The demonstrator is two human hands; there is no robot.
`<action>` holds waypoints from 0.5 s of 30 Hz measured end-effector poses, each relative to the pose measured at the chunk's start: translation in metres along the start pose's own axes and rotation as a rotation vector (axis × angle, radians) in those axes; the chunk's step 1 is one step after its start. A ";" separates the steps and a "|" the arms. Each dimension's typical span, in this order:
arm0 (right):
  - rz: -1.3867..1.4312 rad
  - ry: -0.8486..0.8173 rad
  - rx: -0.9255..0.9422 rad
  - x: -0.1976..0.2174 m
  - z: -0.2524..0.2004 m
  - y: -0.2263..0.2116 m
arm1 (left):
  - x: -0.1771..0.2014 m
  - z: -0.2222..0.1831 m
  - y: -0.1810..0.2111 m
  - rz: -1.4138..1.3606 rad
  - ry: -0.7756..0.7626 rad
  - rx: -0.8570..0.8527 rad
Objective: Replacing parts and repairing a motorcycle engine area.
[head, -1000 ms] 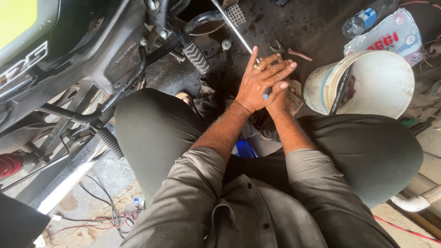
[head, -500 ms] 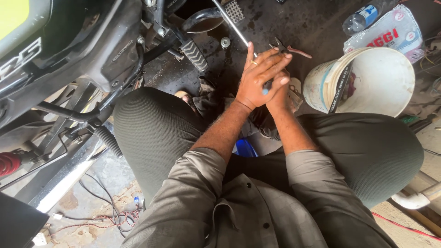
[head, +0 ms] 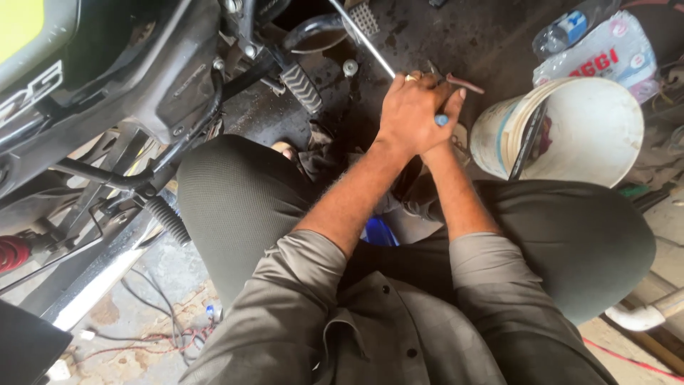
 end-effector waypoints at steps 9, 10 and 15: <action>0.450 0.078 -0.084 -0.021 -0.004 -0.023 | -0.004 0.009 0.002 0.091 -0.140 0.049; 0.450 0.079 -0.088 -0.021 -0.005 -0.024 | -0.003 0.011 0.003 0.090 -0.142 0.052; 0.594 0.024 -0.094 -0.020 -0.002 -0.021 | 0.006 0.020 0.010 0.188 -0.412 0.142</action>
Point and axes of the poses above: each hand's wrist, its own z-axis towards the middle knuckle, its own x-axis out of the back of the hand, y = z × x, the point moved 1 cm from there along z, towards the middle knuckle
